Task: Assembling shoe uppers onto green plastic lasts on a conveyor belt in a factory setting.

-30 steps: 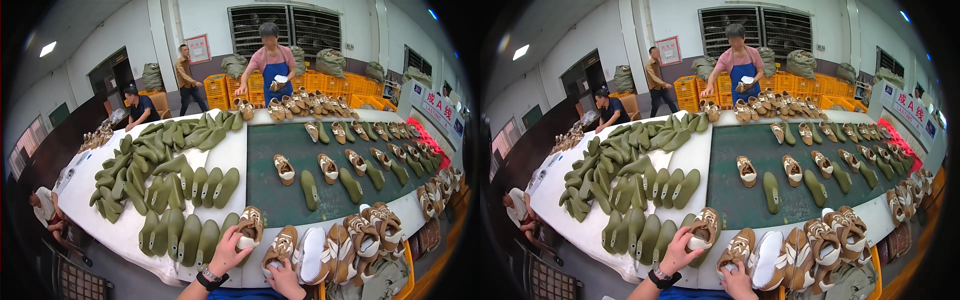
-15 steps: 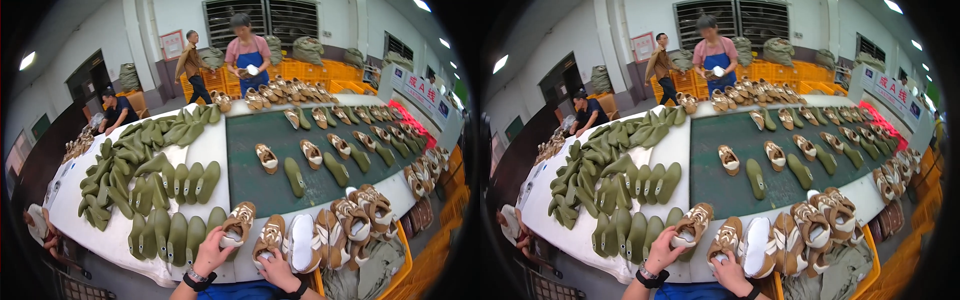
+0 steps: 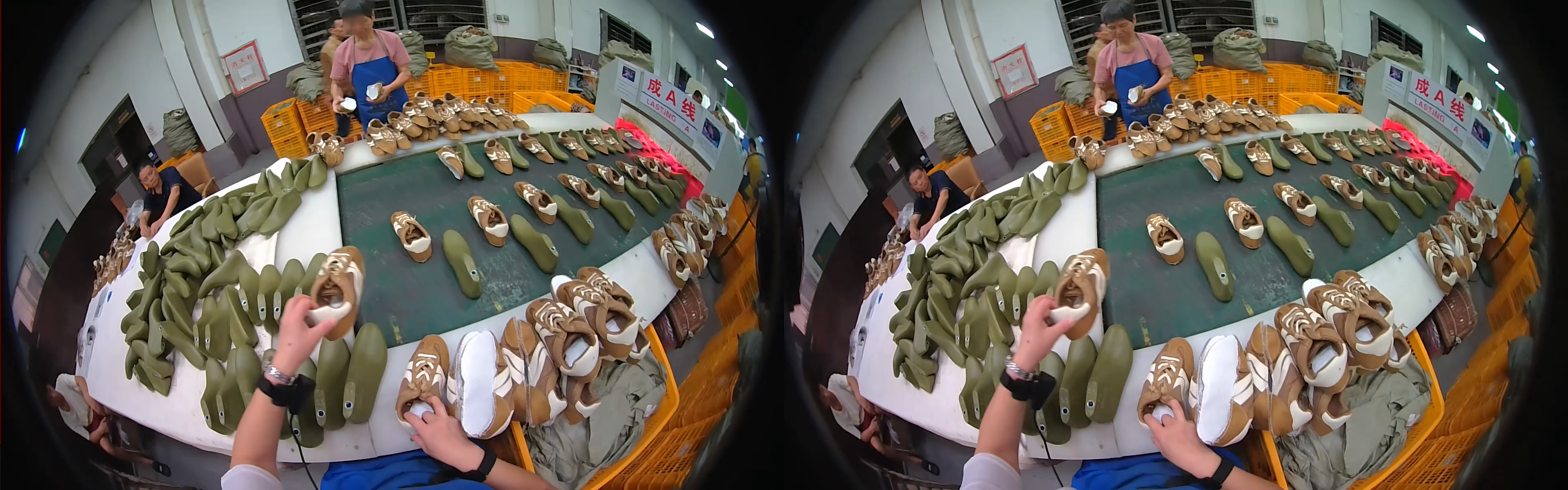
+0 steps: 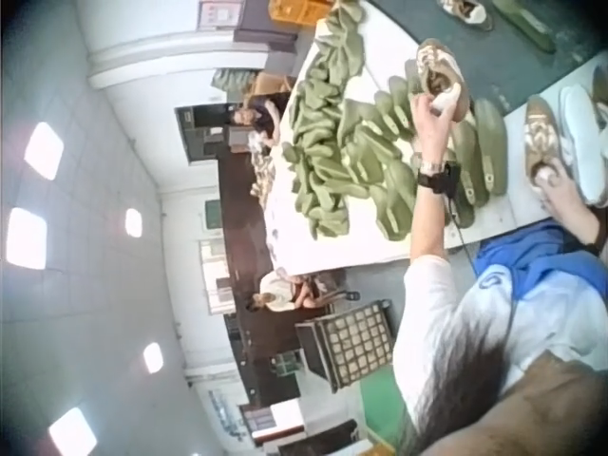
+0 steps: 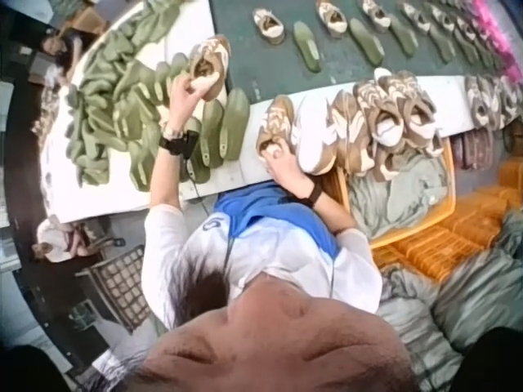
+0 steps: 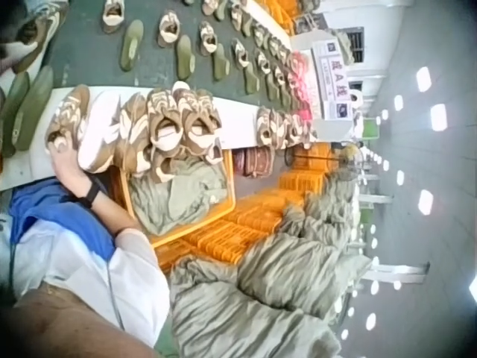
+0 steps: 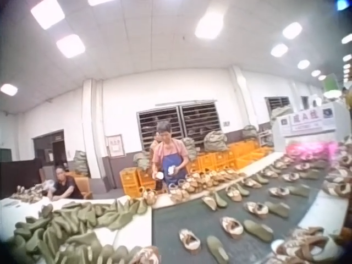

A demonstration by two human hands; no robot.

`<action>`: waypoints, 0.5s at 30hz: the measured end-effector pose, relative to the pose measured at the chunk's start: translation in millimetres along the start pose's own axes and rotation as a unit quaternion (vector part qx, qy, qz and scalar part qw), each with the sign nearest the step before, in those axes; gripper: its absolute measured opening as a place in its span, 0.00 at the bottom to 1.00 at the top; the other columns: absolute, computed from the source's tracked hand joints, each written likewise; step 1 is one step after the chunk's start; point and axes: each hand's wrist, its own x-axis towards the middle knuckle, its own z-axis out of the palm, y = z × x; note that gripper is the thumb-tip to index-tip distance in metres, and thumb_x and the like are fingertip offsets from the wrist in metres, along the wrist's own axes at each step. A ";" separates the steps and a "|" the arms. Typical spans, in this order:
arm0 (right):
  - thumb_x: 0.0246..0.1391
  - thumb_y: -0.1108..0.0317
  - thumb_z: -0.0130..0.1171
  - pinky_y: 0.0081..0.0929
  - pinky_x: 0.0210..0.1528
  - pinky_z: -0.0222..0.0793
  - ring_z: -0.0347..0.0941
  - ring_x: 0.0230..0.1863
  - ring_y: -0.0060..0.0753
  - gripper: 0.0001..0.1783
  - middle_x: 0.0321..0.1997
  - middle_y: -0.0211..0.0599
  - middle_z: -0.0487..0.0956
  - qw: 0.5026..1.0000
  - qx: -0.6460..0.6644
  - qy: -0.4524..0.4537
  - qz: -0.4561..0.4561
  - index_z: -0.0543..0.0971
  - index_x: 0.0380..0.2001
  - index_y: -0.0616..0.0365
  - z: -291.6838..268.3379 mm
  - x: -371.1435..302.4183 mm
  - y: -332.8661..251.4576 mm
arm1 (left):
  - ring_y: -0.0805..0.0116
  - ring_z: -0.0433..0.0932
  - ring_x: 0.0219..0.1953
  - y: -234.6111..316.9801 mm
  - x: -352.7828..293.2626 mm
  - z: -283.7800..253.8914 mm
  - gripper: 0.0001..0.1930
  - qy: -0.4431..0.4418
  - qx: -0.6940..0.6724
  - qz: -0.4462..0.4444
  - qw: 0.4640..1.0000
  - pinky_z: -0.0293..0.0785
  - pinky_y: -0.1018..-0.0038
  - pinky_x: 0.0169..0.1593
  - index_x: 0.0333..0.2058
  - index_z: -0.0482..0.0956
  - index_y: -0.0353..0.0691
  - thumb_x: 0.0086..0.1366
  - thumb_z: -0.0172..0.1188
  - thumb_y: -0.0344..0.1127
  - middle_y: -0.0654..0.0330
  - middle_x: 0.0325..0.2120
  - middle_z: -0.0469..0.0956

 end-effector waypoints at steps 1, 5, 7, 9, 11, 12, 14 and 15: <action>0.43 0.63 0.64 0.38 0.35 0.77 0.63 0.55 0.56 0.27 0.32 0.39 0.74 1.000 0.008 0.001 -0.004 0.72 0.50 0.50 -2.1 -0.5 2.5 | 0.59 0.73 0.39 10.8 0.3 9.6 0.19 0.006 0.030 0.038 0.999 0.73 0.69 0.40 0.32 0.72 0.33 0.46 0.70 0.34 0.53 0.39 0.70; 0.45 0.62 0.64 0.40 0.39 0.75 0.65 0.54 0.51 0.31 0.35 0.40 0.75 0.998 0.050 0.026 0.037 0.69 0.54 0.52 -10.6 3.2 -3.6 | 0.55 0.74 0.43 54.8 -34.2 28.7 0.20 -0.086 -0.045 0.022 0.995 0.75 0.67 0.41 0.34 0.72 0.35 0.47 0.70 0.37 0.51 0.45 0.69; 0.44 0.62 0.65 0.41 0.43 0.70 0.69 0.46 0.50 0.34 0.35 0.43 0.75 0.986 0.105 0.111 0.060 0.67 0.56 0.55 -10.8 7.9 -2.6 | 0.48 0.75 0.41 71.3 -59.0 25.5 0.19 -0.115 0.021 0.062 0.991 0.76 0.63 0.42 0.36 0.72 0.37 0.49 0.69 0.40 0.48 0.46 0.69; 0.44 0.62 0.65 0.41 0.44 0.68 0.70 0.44 0.49 0.34 0.35 0.42 0.75 0.977 0.143 0.145 0.056 0.66 0.56 0.56 -11.3 9.0 -2.2 | 0.46 0.76 0.39 81.0 -85.3 18.9 0.20 -0.153 0.036 0.060 0.986 0.76 0.62 0.41 0.36 0.72 0.37 0.49 0.69 0.40 0.47 0.46 0.69; 0.44 0.61 0.67 0.39 0.39 0.70 0.73 0.34 0.43 0.32 0.33 0.38 0.73 0.960 0.190 0.203 0.038 0.69 0.53 0.54 -14.0 16.3 -6.0 | 0.46 0.76 0.37 83.8 -112.8 20.9 0.20 -0.194 0.024 0.062 0.979 0.77 0.63 0.39 0.36 0.72 0.36 0.50 0.68 0.40 0.47 0.46 0.69; 0.44 0.61 0.67 0.39 0.39 0.70 0.73 0.34 0.43 0.32 0.33 0.38 0.73 0.960 0.193 0.201 0.035 0.69 0.53 0.54 -15.0 17.4 -8.3 | 0.47 0.77 0.37 84.1 -124.0 22.5 0.19 -0.218 0.007 0.063 0.974 0.77 0.63 0.39 0.36 0.72 0.35 0.51 0.68 0.40 0.47 0.46 0.69; 0.44 0.59 0.68 0.34 0.31 0.71 0.74 0.28 0.40 0.26 0.30 0.36 0.71 0.982 0.170 0.072 0.042 0.74 0.47 0.51 -18.1 15.8 -8.2 | 0.47 0.77 0.36 87.3 -129.9 15.7 0.18 -0.227 0.005 0.071 0.971 0.76 0.63 0.39 0.37 0.73 0.35 0.53 0.67 0.39 0.47 0.47 0.69; 0.44 0.57 0.68 0.31 0.25 0.71 0.73 0.24 0.38 0.20 0.28 0.35 0.70 0.975 0.186 0.116 0.036 0.77 0.42 0.49 -6.2 15.4 -1.1 | 0.48 0.77 0.36 87.2 -123.6 8.1 0.17 -0.250 -0.045 0.071 0.965 0.76 0.63 0.39 0.37 0.73 0.35 0.53 0.66 0.38 0.47 0.45 0.71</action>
